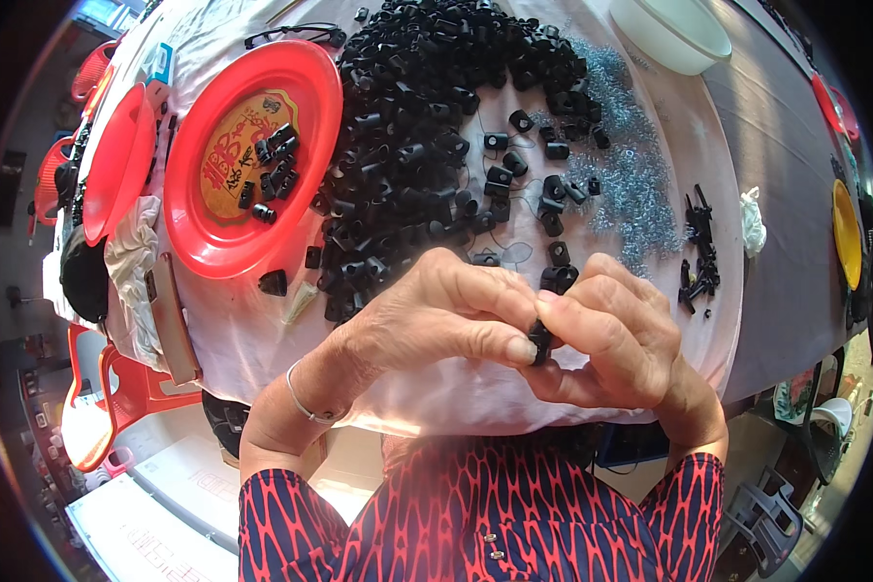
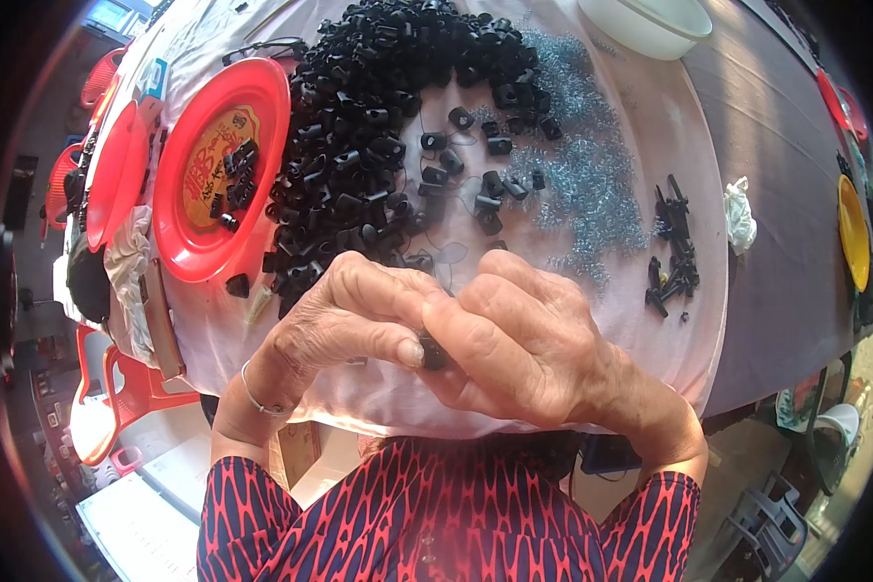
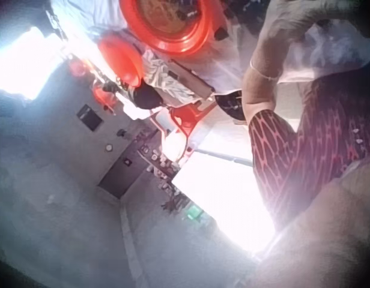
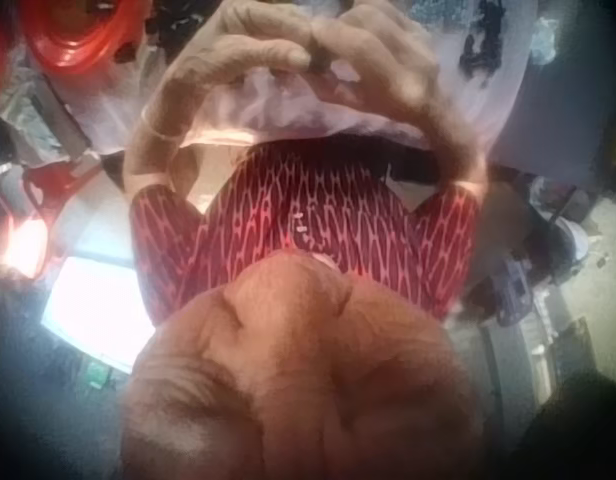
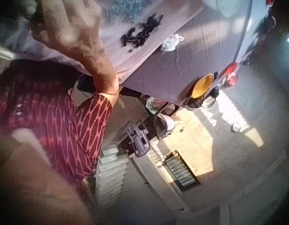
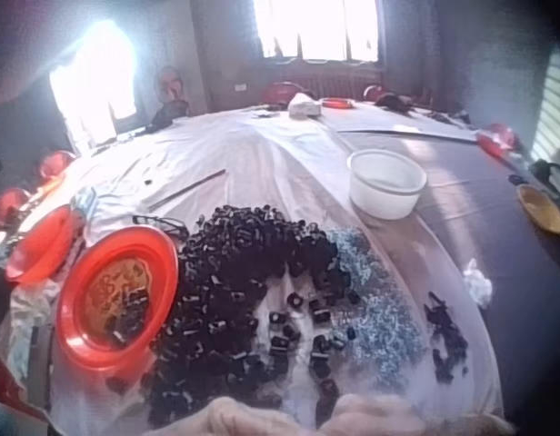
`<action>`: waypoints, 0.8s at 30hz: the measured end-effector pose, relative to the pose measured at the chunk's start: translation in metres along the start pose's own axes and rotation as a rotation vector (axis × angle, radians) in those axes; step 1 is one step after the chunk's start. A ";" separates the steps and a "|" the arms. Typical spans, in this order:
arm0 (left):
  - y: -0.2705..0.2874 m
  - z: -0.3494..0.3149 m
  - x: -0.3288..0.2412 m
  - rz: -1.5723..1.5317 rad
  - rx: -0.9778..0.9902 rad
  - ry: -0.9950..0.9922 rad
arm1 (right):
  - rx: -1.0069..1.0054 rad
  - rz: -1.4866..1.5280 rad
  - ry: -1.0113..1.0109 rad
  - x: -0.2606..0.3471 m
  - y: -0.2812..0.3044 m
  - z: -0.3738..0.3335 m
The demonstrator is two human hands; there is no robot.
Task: The person assembles plastic cord locks by hand, picking up plastic components and springs from the table and fitting them together.
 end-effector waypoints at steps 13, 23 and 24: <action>0.004 0.000 0.023 -0.120 -0.051 0.129 | -0.021 0.007 0.009 -0.006 0.001 0.001; 0.011 0.000 0.020 -0.109 -0.212 0.109 | 0.007 0.023 -0.019 -0.016 -0.009 -0.001; 0.013 -0.001 0.021 -0.143 -0.238 0.108 | 0.012 0.038 -0.038 -0.017 -0.009 -0.001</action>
Point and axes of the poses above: each hand's wrist, its own z-axis towards the middle knuckle, its own y-axis out of the back of the hand, x = y × z, the point moved 8 cm from there along z, towards the middle knuckle, and after that the axes turned 5 degrees about -x, right-handed, at the moved point
